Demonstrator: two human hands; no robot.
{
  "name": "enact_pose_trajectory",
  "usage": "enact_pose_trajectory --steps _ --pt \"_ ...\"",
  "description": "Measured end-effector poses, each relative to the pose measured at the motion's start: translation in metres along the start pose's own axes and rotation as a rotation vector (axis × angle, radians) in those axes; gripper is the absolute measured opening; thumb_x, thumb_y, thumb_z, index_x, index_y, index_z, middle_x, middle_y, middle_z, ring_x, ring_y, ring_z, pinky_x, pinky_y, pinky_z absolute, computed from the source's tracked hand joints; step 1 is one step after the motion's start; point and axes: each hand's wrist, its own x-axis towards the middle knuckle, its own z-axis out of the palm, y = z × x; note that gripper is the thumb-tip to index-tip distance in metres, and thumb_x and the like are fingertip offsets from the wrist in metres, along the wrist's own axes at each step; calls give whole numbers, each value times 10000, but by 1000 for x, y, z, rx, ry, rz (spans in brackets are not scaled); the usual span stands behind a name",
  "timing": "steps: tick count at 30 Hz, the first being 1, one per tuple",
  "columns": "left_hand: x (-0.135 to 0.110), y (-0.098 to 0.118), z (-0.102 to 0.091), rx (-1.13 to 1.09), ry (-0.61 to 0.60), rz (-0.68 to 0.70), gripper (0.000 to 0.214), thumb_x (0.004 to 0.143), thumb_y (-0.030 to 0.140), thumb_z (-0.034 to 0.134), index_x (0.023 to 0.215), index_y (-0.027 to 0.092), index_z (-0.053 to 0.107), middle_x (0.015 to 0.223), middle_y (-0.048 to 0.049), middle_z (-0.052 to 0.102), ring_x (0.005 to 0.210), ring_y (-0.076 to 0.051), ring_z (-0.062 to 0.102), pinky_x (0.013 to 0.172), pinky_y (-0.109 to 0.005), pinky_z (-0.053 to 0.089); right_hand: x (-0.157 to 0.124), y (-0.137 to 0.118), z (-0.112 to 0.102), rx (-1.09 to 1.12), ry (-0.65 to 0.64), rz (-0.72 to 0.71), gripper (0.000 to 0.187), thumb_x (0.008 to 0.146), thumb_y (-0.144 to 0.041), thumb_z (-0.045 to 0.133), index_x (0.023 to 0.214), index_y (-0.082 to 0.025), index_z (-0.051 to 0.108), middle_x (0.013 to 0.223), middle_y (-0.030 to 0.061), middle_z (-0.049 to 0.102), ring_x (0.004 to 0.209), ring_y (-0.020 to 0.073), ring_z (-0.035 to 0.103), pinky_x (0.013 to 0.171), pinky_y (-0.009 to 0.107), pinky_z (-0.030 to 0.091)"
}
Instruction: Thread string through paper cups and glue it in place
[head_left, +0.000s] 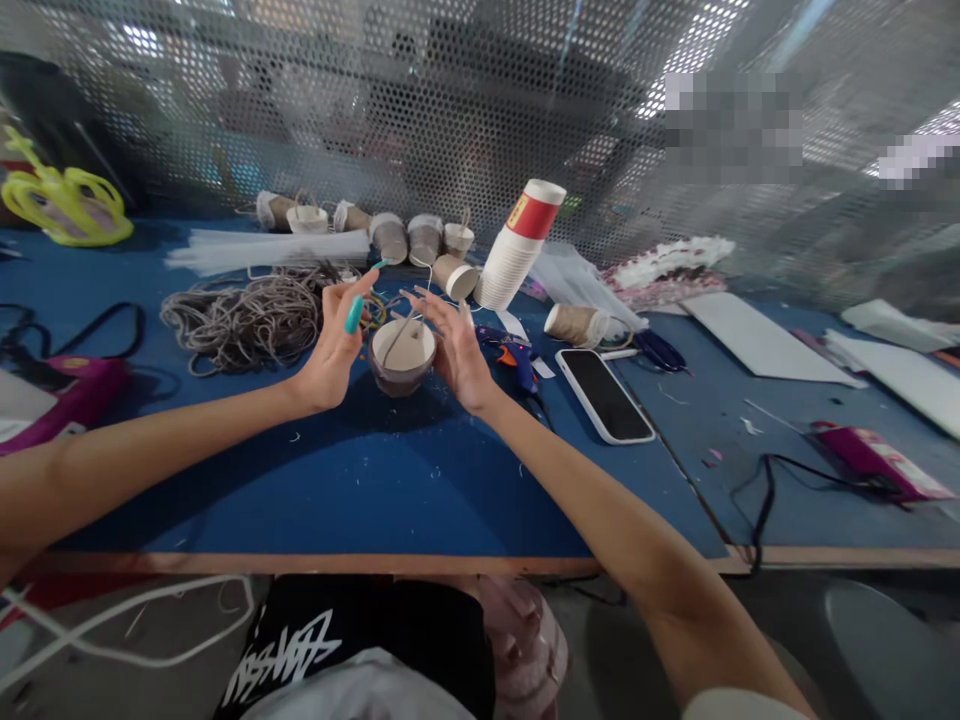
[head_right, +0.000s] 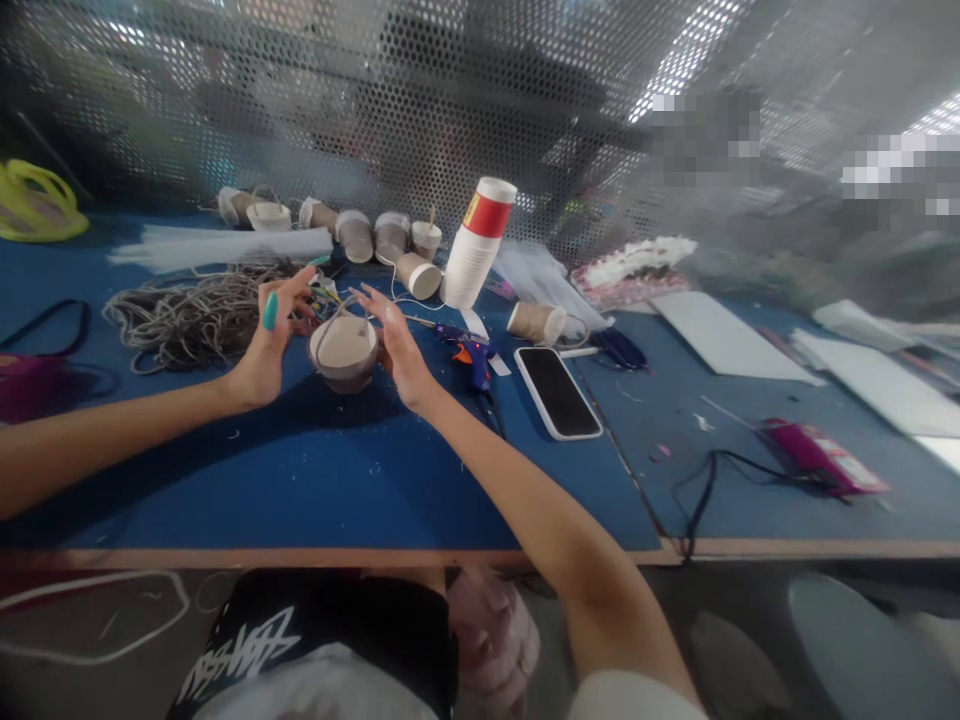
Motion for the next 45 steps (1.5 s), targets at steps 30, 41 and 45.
enact_pose_trajectory --steps 30,41,45 --pt "-1 -12 -2 496 -66 74 854 556 636 811 1229 205 511 1043 -96 617 1043 -345 535 973 -550 431 -9 5 5 -523 451 -169 407 915 -600 279 907 -282 533 1000 56 527 999 214 538 954 407 433" --pt "-3 -15 -1 572 77 90 770 612 629 779 1181 204 480 1091 -130 535 1124 -391 511 967 -580 452 -18 -11 14 -995 36 -228 321 888 -551 374 751 -261 354 755 29 513 715 189 495 693 357 412" --pt "-4 -13 1 560 102 76 775 617 624 784 1185 206 463 1074 -120 522 1094 -361 552 884 -478 532 -19 -8 16 -982 44 -196 312 909 -523 358 744 -257 363 742 19 534 648 164 493 651 333 391"
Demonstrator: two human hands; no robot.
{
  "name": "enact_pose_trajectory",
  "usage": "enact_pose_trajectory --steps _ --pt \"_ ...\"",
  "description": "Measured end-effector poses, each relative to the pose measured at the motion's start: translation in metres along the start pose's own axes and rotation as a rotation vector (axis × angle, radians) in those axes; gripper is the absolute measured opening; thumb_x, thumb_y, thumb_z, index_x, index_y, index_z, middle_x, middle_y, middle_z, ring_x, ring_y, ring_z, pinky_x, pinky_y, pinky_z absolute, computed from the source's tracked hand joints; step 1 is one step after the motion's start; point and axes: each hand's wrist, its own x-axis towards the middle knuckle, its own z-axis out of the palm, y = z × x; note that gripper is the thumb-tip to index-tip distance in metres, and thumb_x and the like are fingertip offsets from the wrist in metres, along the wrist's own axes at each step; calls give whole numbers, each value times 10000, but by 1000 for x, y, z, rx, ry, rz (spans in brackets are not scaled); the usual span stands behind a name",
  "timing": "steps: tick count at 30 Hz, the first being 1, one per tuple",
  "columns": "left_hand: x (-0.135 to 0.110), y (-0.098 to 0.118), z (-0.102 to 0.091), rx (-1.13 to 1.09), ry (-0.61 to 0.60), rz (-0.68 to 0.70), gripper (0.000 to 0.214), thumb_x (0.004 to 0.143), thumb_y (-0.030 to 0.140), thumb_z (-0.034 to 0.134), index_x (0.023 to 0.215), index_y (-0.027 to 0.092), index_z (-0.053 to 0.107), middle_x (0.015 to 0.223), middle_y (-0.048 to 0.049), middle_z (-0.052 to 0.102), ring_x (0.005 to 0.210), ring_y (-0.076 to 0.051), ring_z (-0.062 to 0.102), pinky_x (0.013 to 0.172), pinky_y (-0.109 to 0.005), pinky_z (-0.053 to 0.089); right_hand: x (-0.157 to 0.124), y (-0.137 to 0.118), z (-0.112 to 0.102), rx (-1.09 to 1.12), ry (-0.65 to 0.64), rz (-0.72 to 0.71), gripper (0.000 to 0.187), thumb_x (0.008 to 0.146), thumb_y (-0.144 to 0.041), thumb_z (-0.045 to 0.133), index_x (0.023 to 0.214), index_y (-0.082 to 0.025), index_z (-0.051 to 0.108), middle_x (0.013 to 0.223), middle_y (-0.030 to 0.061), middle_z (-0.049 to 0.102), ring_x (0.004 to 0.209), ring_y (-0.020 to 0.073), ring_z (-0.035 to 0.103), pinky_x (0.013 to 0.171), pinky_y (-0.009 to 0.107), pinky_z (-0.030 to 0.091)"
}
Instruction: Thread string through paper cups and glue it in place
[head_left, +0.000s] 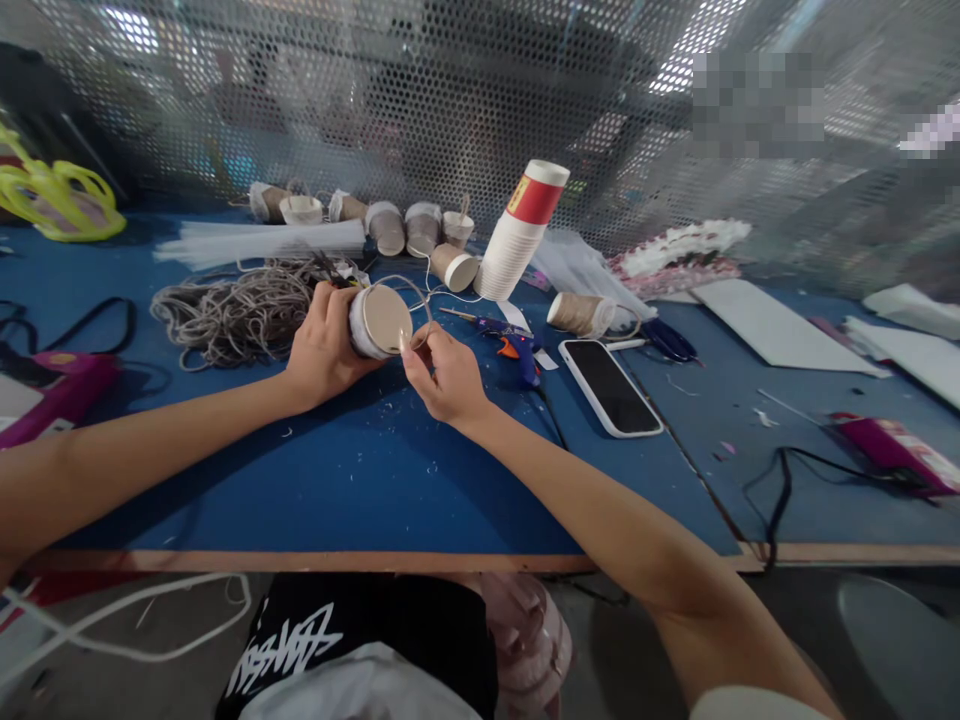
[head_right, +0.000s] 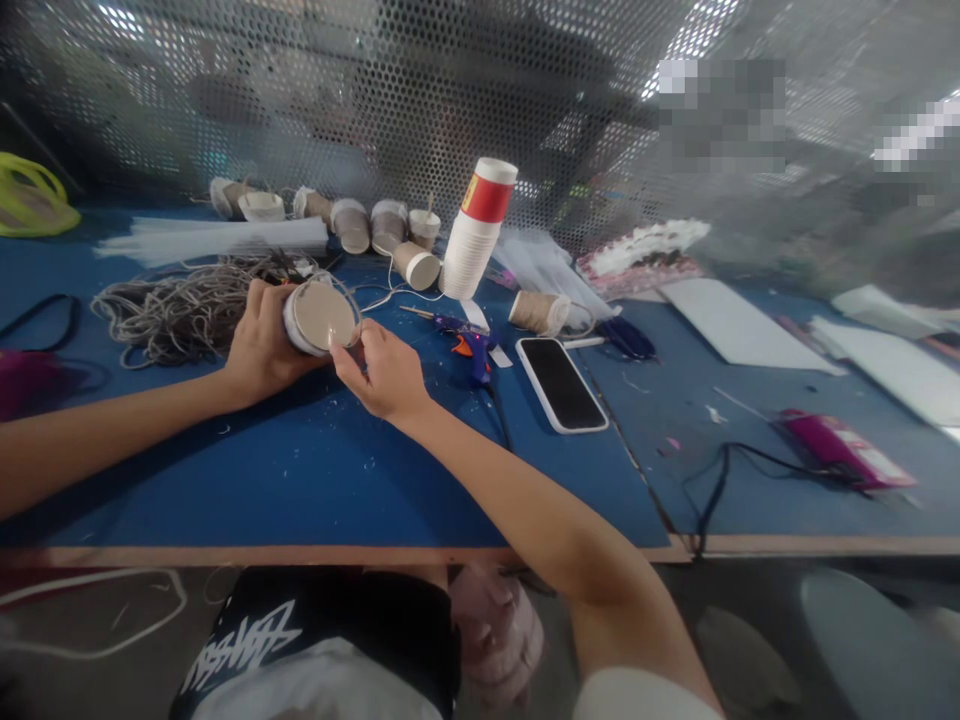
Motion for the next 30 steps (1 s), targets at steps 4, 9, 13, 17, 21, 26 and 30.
enact_pose_trajectory --steps 4,9,13,17,21,26,30 --pt "-1 2 -1 23 -12 31 780 616 594 797 1191 195 453 1064 -122 516 1090 -364 556 880 -468 528 1 4 3 19 -7 56 325 930 -493 365 714 -251 353 631 -11 503 559 138 460 597 306 349" --pt "0 1 -2 115 -3 80 758 634 513 801 1202 172 432 1045 -121 522 1062 -347 558 852 -455 529 2 9 5 -11 -26 44 317 935 -412 382 672 -236 347 565 -23 481 520 114 462 581 281 335" --pt "0 0 -1 135 41 135 730 666 508 775 1204 163 422 1043 -115 499 1025 -317 556 825 -432 524 2 9 4 -16 -60 16 314 951 -355 371 664 -230 352 544 -23 487 517 106 482 587 266 350" --pt "2 0 -1 168 89 200 713 692 521 756 1205 156 421 1021 -114 489 963 -272 529 784 -397 522 4 7 3 -11 -76 13 295 943 -305 386 660 -230 352 524 -32 488 502 98 481 575 253 358" --pt "3 0 -3 174 134 229 731 722 584 729 1213 135 427 1017 -130 496 948 -256 503 774 -383 510 5 6 2 33 -100 33 292 933 -280 402 650 -230 352 500 -37 513 481 94 498 569 245 378" --pt "6 2 -6 139 264 336 728 739 536 751 1244 124 428 1031 -133 493 950 -234 483 797 -378 501 5 3 1 78 -98 46 359 955 -347 414 620 -219 408 488 -33 531 486 96 532 578 247 397" --pt "9 3 -8 136 355 433 735 793 498 720 1307 103 374 1089 -152 462 1008 -238 457 840 -403 498 3 1 2 67 -42 32 417 957 -419 437 593 -217 428 477 -39 517 475 91 521 542 244 376"
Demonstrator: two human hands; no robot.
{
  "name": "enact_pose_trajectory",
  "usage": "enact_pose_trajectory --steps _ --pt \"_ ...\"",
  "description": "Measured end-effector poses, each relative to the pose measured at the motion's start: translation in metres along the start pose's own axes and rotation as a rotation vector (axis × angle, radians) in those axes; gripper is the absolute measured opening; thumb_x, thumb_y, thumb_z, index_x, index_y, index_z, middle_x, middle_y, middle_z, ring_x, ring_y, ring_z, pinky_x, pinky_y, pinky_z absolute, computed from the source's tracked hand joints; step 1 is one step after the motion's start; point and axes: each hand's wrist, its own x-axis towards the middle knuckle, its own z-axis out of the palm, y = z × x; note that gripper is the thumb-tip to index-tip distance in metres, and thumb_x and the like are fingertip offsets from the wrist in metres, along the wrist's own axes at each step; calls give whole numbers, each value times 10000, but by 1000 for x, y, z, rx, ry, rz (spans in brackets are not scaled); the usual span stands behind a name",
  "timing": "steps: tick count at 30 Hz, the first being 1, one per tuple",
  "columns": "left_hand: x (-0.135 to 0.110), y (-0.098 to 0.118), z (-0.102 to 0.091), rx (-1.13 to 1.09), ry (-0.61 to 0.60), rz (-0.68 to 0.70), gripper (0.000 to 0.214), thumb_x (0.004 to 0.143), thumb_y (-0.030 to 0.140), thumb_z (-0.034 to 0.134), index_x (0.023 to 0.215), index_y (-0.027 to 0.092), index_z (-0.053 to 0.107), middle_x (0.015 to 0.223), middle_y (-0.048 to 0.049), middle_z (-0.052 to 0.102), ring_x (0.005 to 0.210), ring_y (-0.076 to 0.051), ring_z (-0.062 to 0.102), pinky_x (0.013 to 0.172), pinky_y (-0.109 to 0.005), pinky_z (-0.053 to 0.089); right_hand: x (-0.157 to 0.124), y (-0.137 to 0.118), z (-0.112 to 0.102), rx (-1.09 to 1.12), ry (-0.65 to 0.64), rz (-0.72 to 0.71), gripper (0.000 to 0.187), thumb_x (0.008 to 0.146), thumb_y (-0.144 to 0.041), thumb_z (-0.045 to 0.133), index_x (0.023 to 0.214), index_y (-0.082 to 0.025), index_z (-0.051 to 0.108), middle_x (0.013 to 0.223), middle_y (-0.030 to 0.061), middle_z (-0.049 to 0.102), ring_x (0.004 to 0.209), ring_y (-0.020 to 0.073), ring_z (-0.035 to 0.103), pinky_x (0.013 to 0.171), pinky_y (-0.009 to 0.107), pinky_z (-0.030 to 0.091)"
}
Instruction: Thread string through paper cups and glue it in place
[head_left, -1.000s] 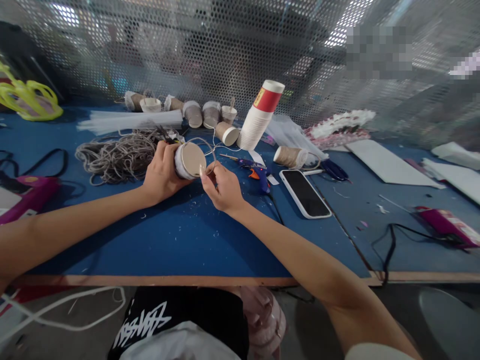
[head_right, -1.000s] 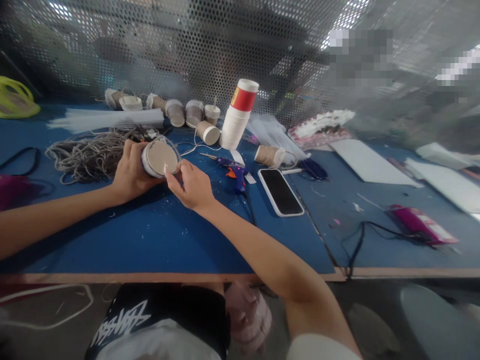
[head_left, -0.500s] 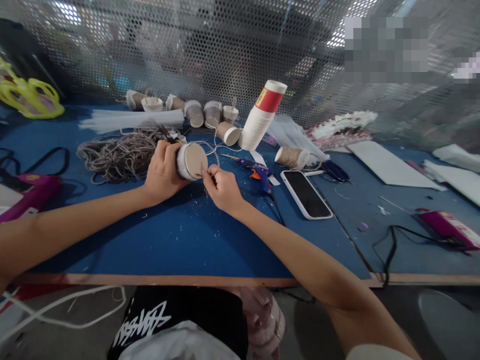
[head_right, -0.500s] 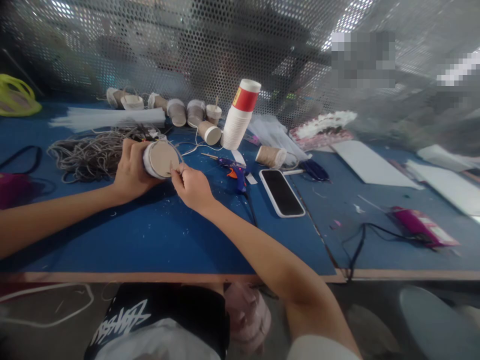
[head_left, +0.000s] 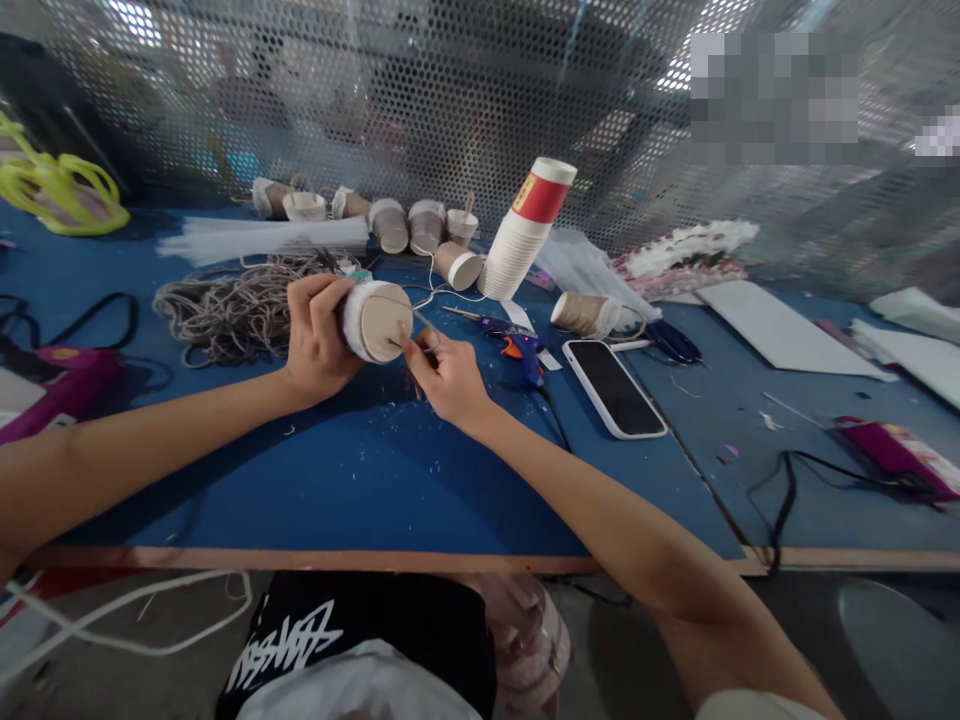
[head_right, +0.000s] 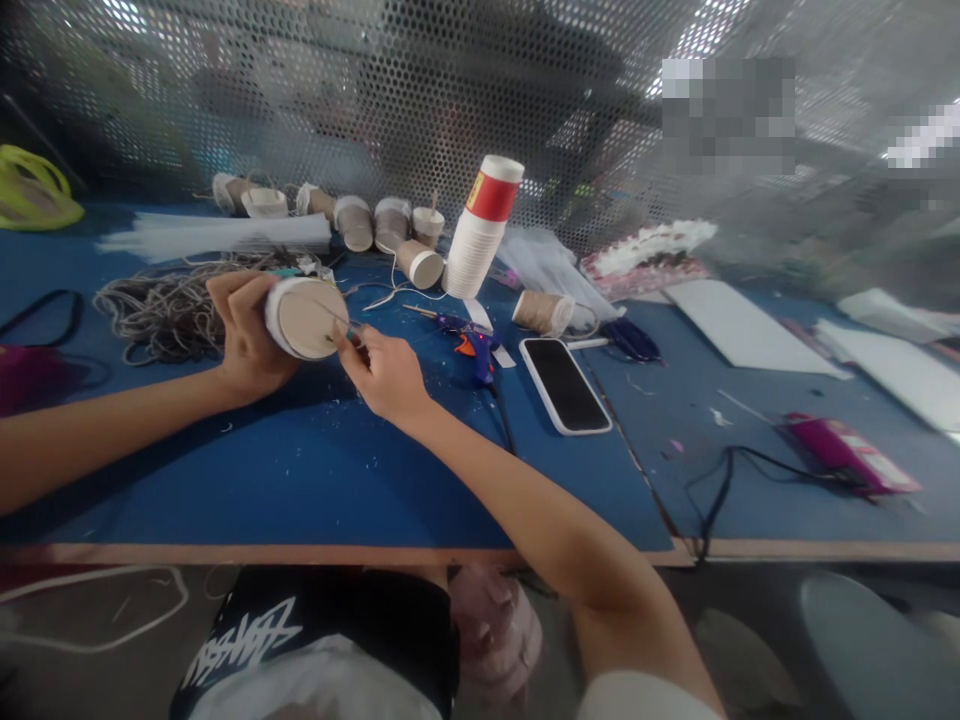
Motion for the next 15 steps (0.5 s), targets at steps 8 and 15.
enact_pose_trajectory --steps 8,15 --pt "-6 -2 -1 -48 -35 -20 769 821 548 670 1354 147 287 1225 -170 397 1134 -277 420 941 -479 442 -6 2 7 76 149 -107 457 966 -381 423 540 -218 428 443 -37 506 432 79 512 506 224 378" --pt "-8 -3 1 -61 4 -22 704 840 417 673 1376 159 296 1218 -153 414 1122 -269 438 932 -460 431 -6 9 9 -91 191 -152 386 973 -350 376 610 -222 401 517 -24 516 481 89 492 520 240 353"
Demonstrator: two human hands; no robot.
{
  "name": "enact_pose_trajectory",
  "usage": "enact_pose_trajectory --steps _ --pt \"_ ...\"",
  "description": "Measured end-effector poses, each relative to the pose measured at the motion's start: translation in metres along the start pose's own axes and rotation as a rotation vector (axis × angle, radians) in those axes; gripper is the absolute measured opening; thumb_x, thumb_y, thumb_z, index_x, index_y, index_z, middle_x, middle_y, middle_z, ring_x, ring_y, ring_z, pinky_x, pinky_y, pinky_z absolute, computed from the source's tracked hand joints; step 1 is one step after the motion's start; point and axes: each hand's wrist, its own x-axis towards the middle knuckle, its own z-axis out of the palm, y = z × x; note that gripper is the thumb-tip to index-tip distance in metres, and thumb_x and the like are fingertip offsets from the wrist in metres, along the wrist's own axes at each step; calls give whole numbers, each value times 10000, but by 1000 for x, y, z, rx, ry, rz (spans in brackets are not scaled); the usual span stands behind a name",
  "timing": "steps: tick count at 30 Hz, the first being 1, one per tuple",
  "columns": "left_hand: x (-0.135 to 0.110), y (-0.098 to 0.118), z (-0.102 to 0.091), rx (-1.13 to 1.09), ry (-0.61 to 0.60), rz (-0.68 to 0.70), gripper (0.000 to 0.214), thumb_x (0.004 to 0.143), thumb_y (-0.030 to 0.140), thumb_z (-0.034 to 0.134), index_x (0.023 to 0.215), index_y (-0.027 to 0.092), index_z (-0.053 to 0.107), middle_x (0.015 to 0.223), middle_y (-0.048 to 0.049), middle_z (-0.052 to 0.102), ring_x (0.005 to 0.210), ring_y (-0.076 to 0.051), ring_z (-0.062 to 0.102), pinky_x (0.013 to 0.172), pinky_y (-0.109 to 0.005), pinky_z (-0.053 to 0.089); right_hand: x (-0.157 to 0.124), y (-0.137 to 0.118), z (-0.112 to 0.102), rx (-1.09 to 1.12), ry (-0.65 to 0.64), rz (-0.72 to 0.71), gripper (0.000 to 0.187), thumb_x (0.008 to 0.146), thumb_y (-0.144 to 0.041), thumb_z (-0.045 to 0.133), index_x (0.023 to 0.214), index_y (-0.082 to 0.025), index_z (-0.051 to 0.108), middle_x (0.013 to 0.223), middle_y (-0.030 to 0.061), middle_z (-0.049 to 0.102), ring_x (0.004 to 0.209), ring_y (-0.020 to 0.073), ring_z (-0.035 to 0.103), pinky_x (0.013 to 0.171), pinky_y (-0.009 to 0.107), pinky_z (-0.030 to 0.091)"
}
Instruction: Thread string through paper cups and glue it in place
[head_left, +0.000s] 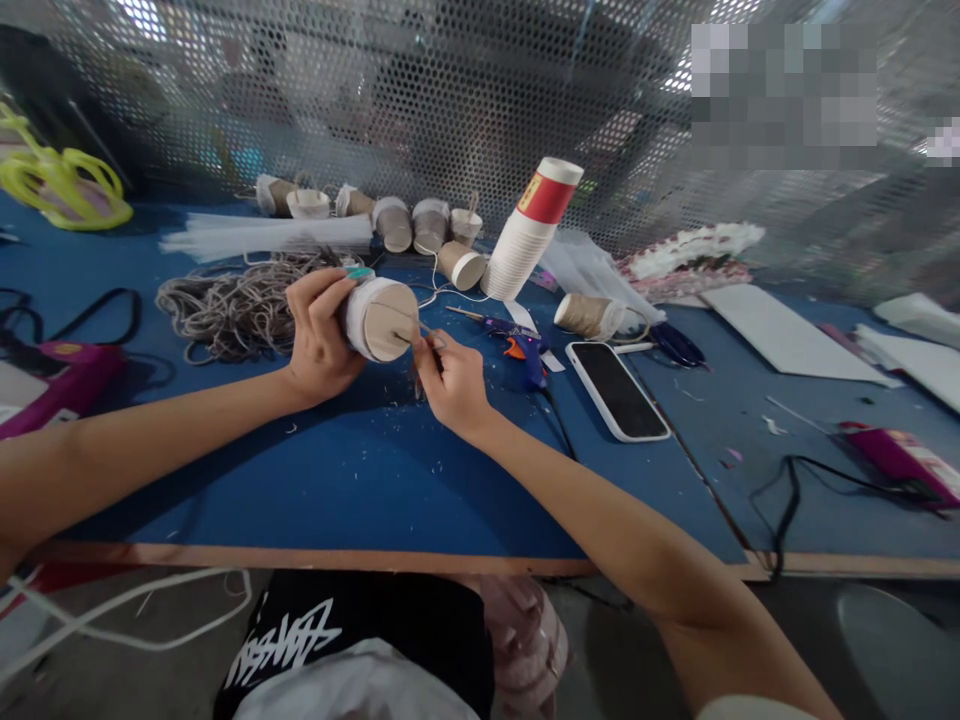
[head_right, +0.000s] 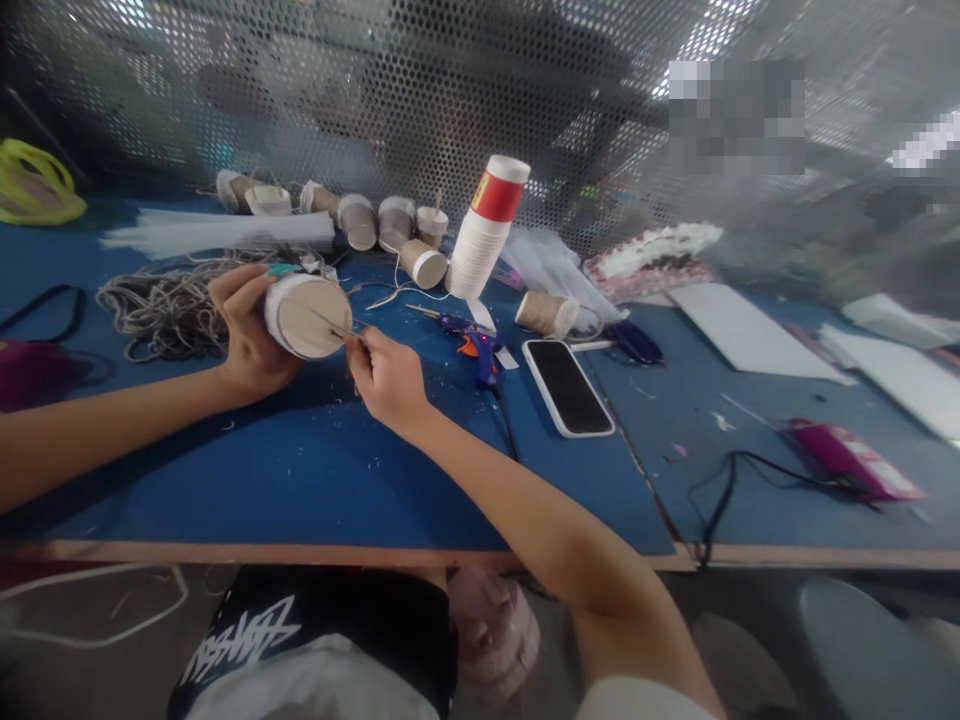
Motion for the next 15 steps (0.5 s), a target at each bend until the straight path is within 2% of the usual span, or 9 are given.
enact_pose_trajectory --steps 4,8,15 --pt "1 1 -1 52 4 20 666 831 319 671 1366 121 327 1181 -160 427 1099 -257 440 909 -440 446 3 0 -3 -122 -67 14 346 970 -314 393 647 -206 459 602 2 561 531 98 501 552 256 355" --pt "-1 0 0 94 11 25 638 851 333 651 1356 117 328 1177 -165 447 1092 -254 463 899 -440 460 7 -3 -8 -188 -150 31 330 977 -292 388 686 -192 508 636 20 563 569 116 511 578 272 352" --pt "-3 1 1 84 -15 -48 623 847 361 652 1333 163 317 1184 -164 456 1085 -267 496 922 -477 453 14 -5 -13 -228 -254 36 326 988 -318 380 737 -187 540 675 36 575 599 133 517 590 282 338"
